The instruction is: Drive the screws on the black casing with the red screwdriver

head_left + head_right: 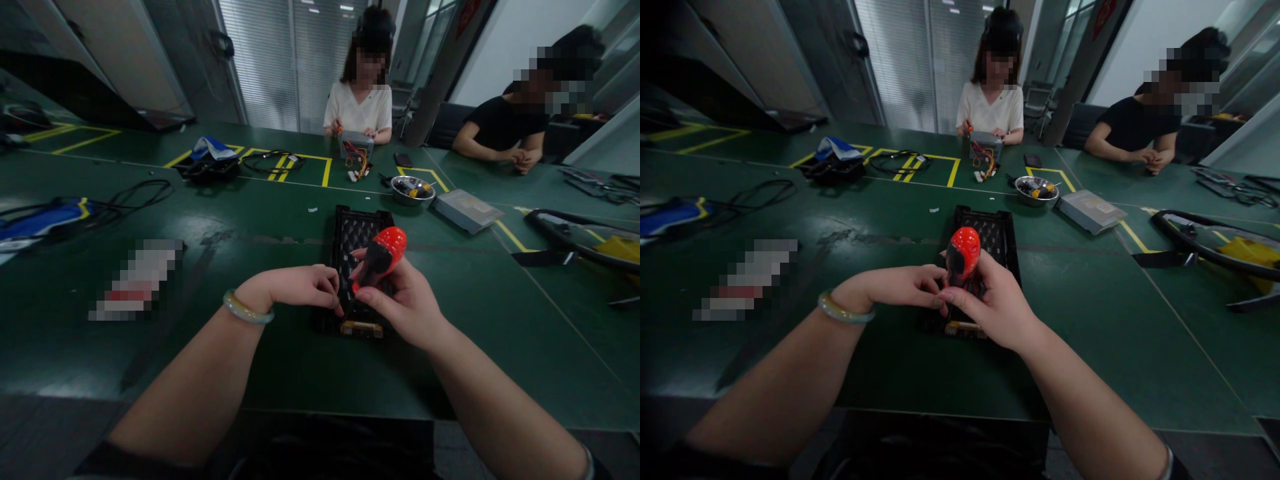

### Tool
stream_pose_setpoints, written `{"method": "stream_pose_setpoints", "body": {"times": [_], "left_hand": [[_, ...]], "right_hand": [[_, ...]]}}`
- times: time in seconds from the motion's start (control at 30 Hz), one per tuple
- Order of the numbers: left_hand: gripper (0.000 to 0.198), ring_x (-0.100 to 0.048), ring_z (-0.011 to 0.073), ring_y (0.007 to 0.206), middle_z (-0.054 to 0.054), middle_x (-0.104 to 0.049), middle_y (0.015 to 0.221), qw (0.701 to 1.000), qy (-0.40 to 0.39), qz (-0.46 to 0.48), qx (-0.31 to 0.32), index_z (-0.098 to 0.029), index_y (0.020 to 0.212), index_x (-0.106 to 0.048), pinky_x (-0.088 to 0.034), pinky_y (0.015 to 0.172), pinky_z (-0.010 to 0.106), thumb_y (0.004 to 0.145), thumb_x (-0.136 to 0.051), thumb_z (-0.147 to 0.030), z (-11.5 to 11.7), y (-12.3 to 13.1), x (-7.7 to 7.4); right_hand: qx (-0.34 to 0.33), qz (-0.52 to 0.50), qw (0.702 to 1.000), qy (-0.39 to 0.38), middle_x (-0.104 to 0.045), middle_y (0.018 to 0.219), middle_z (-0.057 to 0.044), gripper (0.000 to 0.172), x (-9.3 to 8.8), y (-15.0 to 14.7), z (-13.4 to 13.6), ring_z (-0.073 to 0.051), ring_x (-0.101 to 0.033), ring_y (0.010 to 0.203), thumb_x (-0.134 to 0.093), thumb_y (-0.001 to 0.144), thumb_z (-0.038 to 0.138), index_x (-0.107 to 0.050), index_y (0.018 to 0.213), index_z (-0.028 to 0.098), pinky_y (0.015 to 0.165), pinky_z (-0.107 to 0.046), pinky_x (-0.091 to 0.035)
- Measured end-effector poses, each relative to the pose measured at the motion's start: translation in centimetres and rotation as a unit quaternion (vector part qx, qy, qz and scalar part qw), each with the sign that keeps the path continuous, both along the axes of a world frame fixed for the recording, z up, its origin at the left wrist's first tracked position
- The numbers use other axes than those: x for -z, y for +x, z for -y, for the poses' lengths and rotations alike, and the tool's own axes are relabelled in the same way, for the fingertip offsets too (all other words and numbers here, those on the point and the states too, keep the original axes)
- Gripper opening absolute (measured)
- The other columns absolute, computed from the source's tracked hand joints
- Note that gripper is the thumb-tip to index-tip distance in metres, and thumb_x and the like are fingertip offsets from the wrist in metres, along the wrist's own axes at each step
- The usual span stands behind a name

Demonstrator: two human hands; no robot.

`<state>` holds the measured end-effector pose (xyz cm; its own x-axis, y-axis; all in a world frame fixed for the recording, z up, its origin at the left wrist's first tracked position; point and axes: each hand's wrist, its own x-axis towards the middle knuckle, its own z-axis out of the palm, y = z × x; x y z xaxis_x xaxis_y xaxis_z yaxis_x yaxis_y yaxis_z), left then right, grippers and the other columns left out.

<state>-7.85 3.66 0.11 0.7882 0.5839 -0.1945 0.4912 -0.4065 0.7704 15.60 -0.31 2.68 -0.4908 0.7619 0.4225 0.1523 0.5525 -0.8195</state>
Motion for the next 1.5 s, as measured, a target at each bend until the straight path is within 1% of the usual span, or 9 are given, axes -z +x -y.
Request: {"method": "stream_pose_setpoints", "body": {"times": [0.2, 0.33, 0.47, 0.67, 0.93, 1.2, 1.3, 1.4, 1.5], "left_hand": [[0.03, -0.055, 0.0167, 0.105, 0.001, -0.058, 0.11, 1.0, 0.002, -0.008, 0.007, -0.027, 0.1, -0.078, -0.041, 0.093, 0.025, 0.094, -0.056, -0.045, 0.0, 0.0, -0.2], [0.028, -0.056, 0.0159, 0.104, 0.0, -0.058, 0.113, 1.0, 0.001, -0.013, 0.004, -0.028, 0.1, -0.078, -0.04, 0.095, 0.024, 0.093, -0.057, -0.045, 0.1, 0.2, -0.4], [0.027, -0.056, 0.0162, 0.105, -0.001, -0.056, 0.121, 0.999, 0.01, -0.035, -0.001, -0.03, 0.099, -0.079, -0.04, 0.097, 0.025, 0.093, -0.057, -0.045, 0.2, 0.3, -0.7], [0.029, -0.055, 0.0168, 0.106, 0.0, -0.057, 0.119, 0.999, 0.023, -0.039, 0.01, -0.03, 0.1, -0.079, -0.039, 0.097, 0.025, 0.094, -0.055, -0.044, 0.1, 0.4, -0.9], [0.031, -0.054, 0.0176, 0.107, 0.003, -0.059, 0.115, 0.999, 0.03, 0.008, 0.037, -0.027, 0.104, -0.077, -0.038, 0.097, 0.026, 0.094, -0.055, -0.047, -0.2, 0.0, -0.1], [0.031, -0.054, 0.0163, 0.104, 0.001, -0.058, 0.109, 0.998, 0.031, -0.02, 0.041, -0.028, 0.104, -0.077, -0.038, 0.095, 0.023, 0.094, -0.055, -0.047, -0.1, 0.1, -0.5], [0.03, -0.055, 0.0157, 0.103, 0.001, -0.057, 0.112, 0.999, 0.035, -0.025, 0.028, -0.027, 0.103, -0.077, -0.038, 0.096, 0.023, 0.094, -0.055, -0.046, 0.0, 0.2, -0.5], [0.028, -0.055, 0.0153, 0.103, 0.001, -0.057, 0.115, 0.999, 0.035, -0.02, 0.016, -0.027, 0.101, -0.077, -0.038, 0.096, 0.023, 0.094, -0.057, -0.045, 0.0, 0.3, -0.4], [0.028, -0.055, 0.0159, 0.108, 0.001, -0.057, 0.118, 0.999, 0.035, -0.015, 0.022, -0.027, 0.103, -0.077, -0.037, 0.099, 0.023, 0.094, -0.057, -0.045, 0.0, 0.3, -0.3]], "right_hand": [[-0.064, 0.024, 0.998, 0.012, -0.067, 0.114, -0.007, 0.018, -1.1, 0.2, 0.4, -0.023, -0.055, 0.126, -0.058, 0.094, 0.027, -0.063, 0.11, 0.021, 0.103, -0.039, -0.047], [-0.052, 0.025, 0.998, 0.019, -0.068, 0.115, -0.007, 0.017, -1.0, 0.4, 0.4, -0.022, -0.056, 0.125, -0.058, 0.093, 0.026, -0.064, 0.108, 0.022, 0.101, -0.038, -0.048], [-0.038, 0.031, 0.999, 0.017, -0.065, 0.125, -0.008, 0.019, -0.9, 0.6, 0.3, -0.023, -0.05, 0.131, -0.052, 0.096, 0.027, -0.065, 0.109, 0.022, 0.109, -0.04, -0.04], [-0.048, 0.033, 0.998, 0.002, -0.069, 0.112, -0.005, 0.033, -0.6, 0.7, 0.3, -0.019, -0.066, 0.103, -0.056, 0.094, 0.024, -0.053, 0.126, 0.024, 0.099, -0.039, -0.048], [0.024, 0.033, 0.999, 0.014, -0.069, 0.091, -0.003, 0.027, 0.2, 0.3, 0.2, -0.018, -0.066, 0.08, -0.08, 0.075, 0.036, -0.065, 0.091, 0.021, 0.074, -0.033, -0.055], [0.119, 0.014, 0.993, 0.011, -0.068, 0.071, 0.002, 0.034, 0.9, -0.1, 0.2, -0.017, -0.063, 0.065, -0.089, 0.06, 0.036, -0.063, 0.076, 0.021, 0.062, -0.031, -0.052], [0.132, 0.019, 0.991, 0.028, -0.069, 0.076, 0.001, 0.031, 0.7, -0.2, 0.2, -0.017, -0.064, 0.068, -0.087, 0.064, 0.036, -0.065, 0.081, 0.021, 0.064, -0.031, -0.053], [0.09, 0.023, 0.996, 0.017, -0.073, 0.09, -0.002, 0.032, 0.3, -0.2, 0.3, -0.018, -0.069, 0.079, -0.081, 0.075, 0.033, -0.067, 0.101, 0.022, 0.076, -0.034, -0.057], [0.044, 0.005, 0.999, -0.016, -0.073, 0.101, -0.005, 0.043, -0.1, -0.2, 0.4, -0.019, -0.07, 0.092, -0.074, 0.082, 0.03, -0.057, 0.121, 0.022, 0.086, -0.036, -0.057]]}}
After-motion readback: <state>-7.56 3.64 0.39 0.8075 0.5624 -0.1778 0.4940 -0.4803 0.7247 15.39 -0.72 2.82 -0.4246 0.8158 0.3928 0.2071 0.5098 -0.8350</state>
